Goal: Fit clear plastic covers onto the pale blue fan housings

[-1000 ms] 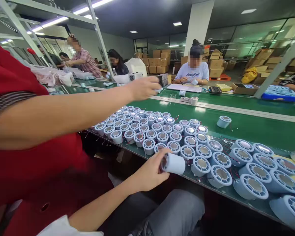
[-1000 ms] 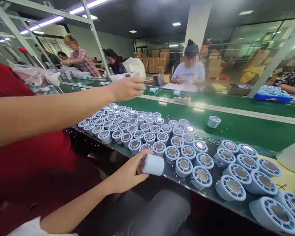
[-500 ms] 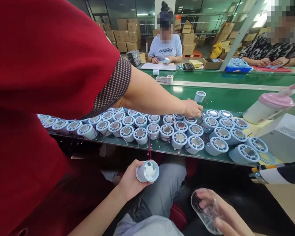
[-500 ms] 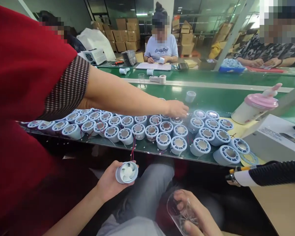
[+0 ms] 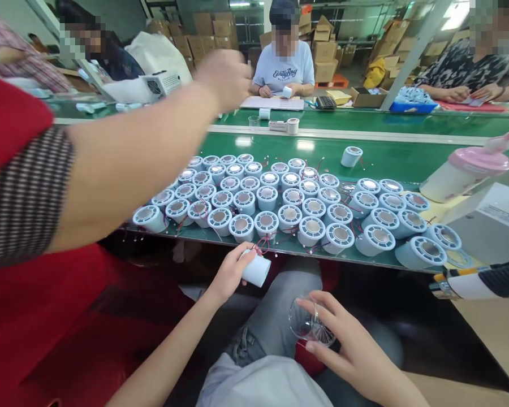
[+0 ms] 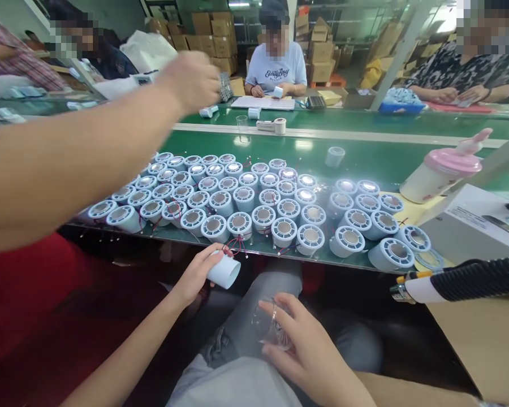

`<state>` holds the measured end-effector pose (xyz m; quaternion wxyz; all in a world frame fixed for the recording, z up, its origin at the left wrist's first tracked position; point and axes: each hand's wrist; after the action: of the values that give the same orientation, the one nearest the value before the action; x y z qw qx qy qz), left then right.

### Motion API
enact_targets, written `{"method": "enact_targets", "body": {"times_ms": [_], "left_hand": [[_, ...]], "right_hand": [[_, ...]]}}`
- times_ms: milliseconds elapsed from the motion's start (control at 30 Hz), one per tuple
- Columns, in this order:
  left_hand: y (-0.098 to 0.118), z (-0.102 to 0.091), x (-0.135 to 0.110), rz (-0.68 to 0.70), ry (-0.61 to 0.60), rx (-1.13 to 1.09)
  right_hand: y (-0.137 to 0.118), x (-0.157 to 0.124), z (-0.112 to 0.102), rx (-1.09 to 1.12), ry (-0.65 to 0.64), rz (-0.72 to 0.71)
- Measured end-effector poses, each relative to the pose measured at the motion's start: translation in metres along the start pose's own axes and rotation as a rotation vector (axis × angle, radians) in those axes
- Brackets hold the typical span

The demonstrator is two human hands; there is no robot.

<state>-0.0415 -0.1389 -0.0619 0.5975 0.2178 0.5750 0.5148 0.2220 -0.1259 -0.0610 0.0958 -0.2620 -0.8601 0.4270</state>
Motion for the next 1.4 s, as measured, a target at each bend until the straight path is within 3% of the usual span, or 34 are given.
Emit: {"method": "enact_targets", "body": {"times_ms": [233, 400, 533, 767, 867, 967, 1033, 1167, 1400], "left_hand": [[0.008, 0.024, 0.036, 0.112, 0.030, 0.073], [0.008, 0.011, 0.014, 0.103, 0.014, 0.202], [0.004, -0.005, -0.005, 0.017, -0.006, 0.208], [0.002, -0.010, 0.001, 0.005, 0.088, 0.225], [0.001, -0.012, -0.003, 0.059, 0.148, 0.319], [0.000, -0.018, -0.008, 0.090, 0.173, 0.395], [0.002, -0.023, -0.009, 0.116, 0.184, 0.440], [0.011, -0.030, -0.016, 0.225, 0.161, 0.549], [0.014, -0.043, -0.040, 0.343, 0.112, 0.766]], "right_hand": [[0.004, 0.006, 0.005, 0.069, -0.001, 0.053], [0.015, 0.000, 0.008, 0.117, 0.057, 0.078], [0.021, -0.001, 0.012, 0.133, 0.093, 0.090], [0.005, 0.030, 0.007, 0.193, 0.118, 0.009], [-0.002, 0.061, 0.000, 0.434, 0.142, -0.003], [-0.003, 0.096, -0.004, 0.889, 0.084, 0.101], [-0.003, 0.115, -0.004, 1.066, 0.045, 0.152], [-0.003, 0.130, -0.003, 1.189, 0.070, 0.164], [-0.001, 0.138, -0.005, 1.234, 0.285, 0.195]]}}
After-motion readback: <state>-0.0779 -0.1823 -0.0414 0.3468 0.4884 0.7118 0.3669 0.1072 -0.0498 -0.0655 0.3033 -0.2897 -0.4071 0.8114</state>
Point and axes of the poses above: each hand's wrist, its own x-axis towards the middle knuckle, its own z-axis out of the palm, y = z × x, and after that the axes turned 7 degrees about -z, right-handed
